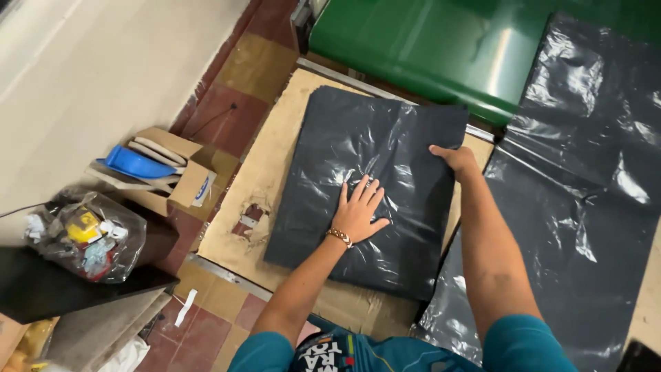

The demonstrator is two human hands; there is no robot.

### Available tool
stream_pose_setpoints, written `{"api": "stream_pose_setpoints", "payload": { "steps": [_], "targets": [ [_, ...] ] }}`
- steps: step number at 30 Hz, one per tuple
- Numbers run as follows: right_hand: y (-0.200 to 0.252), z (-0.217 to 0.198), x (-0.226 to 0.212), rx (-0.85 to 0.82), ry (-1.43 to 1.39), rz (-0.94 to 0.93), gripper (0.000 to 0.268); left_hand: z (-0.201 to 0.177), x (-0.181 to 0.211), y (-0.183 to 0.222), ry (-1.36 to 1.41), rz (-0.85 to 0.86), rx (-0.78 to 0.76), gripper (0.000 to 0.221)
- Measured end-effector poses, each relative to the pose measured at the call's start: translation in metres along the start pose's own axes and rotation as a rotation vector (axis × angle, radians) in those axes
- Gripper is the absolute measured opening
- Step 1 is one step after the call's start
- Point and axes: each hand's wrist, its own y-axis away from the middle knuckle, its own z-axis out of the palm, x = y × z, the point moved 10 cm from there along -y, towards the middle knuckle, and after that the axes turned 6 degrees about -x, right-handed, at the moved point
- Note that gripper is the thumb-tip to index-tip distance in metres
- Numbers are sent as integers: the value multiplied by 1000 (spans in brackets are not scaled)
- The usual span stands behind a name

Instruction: Folding and stacking plastic bags as they are produced and delivered by a conveyor belt.

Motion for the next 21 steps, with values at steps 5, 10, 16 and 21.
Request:
{"api": "stream_pose_setpoints", "payload": {
  "steps": [5,10,16,21],
  "targets": [
    [-12,3,-24,-73,-325,-49,65,-5,-34,3,367,59,498,41],
    [27,-9,-33,48,-310,-346,41,43,-131,-37,1151,-382,298,48],
    [237,-25,-1,-36,-36,-886,13,50,-169,0,2139,-592,-358,126],
    [276,0,72,23,302,-969,17,48,-260,50,1455,-988,14,87]
  ]
}}
